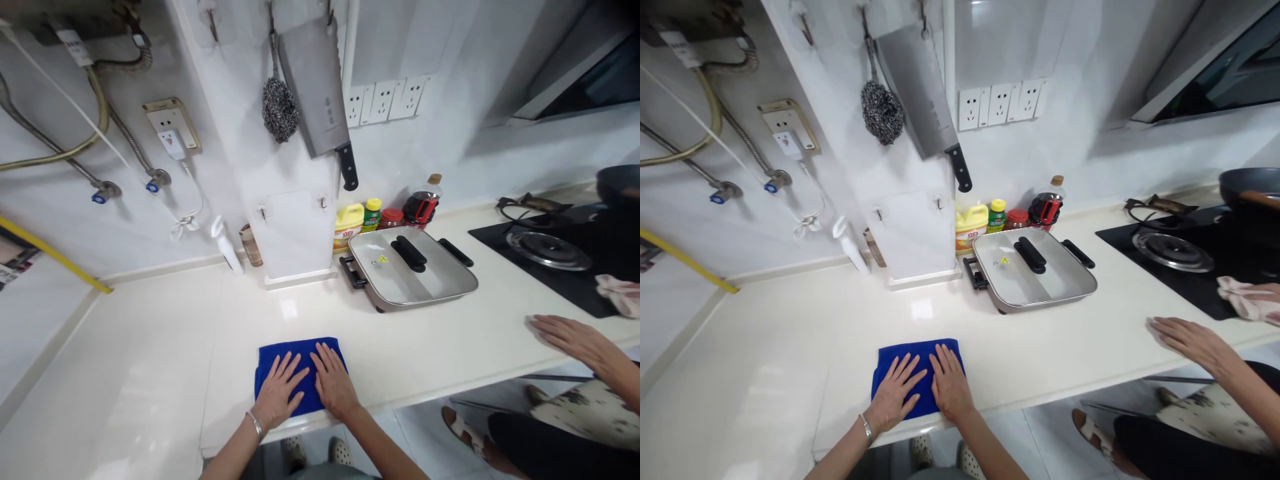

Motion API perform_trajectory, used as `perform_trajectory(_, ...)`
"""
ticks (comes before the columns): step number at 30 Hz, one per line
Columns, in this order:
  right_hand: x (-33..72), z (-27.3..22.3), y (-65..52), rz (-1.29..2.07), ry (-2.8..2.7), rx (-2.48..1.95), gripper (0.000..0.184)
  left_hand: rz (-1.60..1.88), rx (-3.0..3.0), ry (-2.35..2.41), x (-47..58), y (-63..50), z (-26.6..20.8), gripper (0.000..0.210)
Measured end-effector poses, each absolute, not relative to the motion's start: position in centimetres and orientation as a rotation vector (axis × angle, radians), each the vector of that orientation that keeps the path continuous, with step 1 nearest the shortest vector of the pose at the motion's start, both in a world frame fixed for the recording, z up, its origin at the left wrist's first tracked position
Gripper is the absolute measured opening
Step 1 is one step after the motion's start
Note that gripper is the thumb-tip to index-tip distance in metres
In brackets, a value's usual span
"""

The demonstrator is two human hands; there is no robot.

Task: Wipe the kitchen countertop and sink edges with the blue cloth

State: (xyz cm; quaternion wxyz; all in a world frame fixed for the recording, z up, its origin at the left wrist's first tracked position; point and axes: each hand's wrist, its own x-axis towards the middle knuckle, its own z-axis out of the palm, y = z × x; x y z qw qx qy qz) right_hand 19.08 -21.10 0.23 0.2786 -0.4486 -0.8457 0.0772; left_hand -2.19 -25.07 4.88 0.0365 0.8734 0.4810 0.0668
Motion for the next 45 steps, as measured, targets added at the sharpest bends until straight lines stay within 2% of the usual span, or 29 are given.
perform_trajectory(6,19.5,0.2,-21.2,0.238,-2.215,-1.189,0.059,0.328,2.521,1.905,-0.6,-27.1,3.4,0.059)
perform_trajectory(14,19.3,-0.2,-21.3,0.227,-2.122,-1.223,0.056,0.278,2.631,1.624,-3.4,-23.5,4.3,0.055)
perform_trajectory(22,26.3,-2.7,-22.2,0.177,-1.893,-1.344,0.05,0.191,2.615,1.454,-11.5,-20.2,5.5,0.049)
perform_trajectory(25,27.8,-3.3,-21.9,0.13,-1.89,-1.375,0.045,0.325,2.49,1.671,-10.3,-19.9,4.3,0.052)
perform_trajectory(29,27.6,-3.5,-21.7,0.077,-1.879,-1.475,0.041,0.61,2.274,2.121,-3.5,-20.3,1.8,0.053)
perform_trajectory(34,27.9,-4.4,-22.2,0.063,-1.948,-1.476,0.042,0.587,2.211,2.24,0.1,-22.1,0.9,0.07)
perform_trajectory(40,28.7,-5.5,-22.1,0.01,-2.0,-1.404,0.043,0.447,2.303,2.116,-8.6,-25.0,2.9,0.067)
perform_trajectory(45,29.2,-5.7,-21.6,-0.075,-2.029,-1.37,0.041,0.261,2.44,1.75,-19.2,-22.8,5.9,0.06)
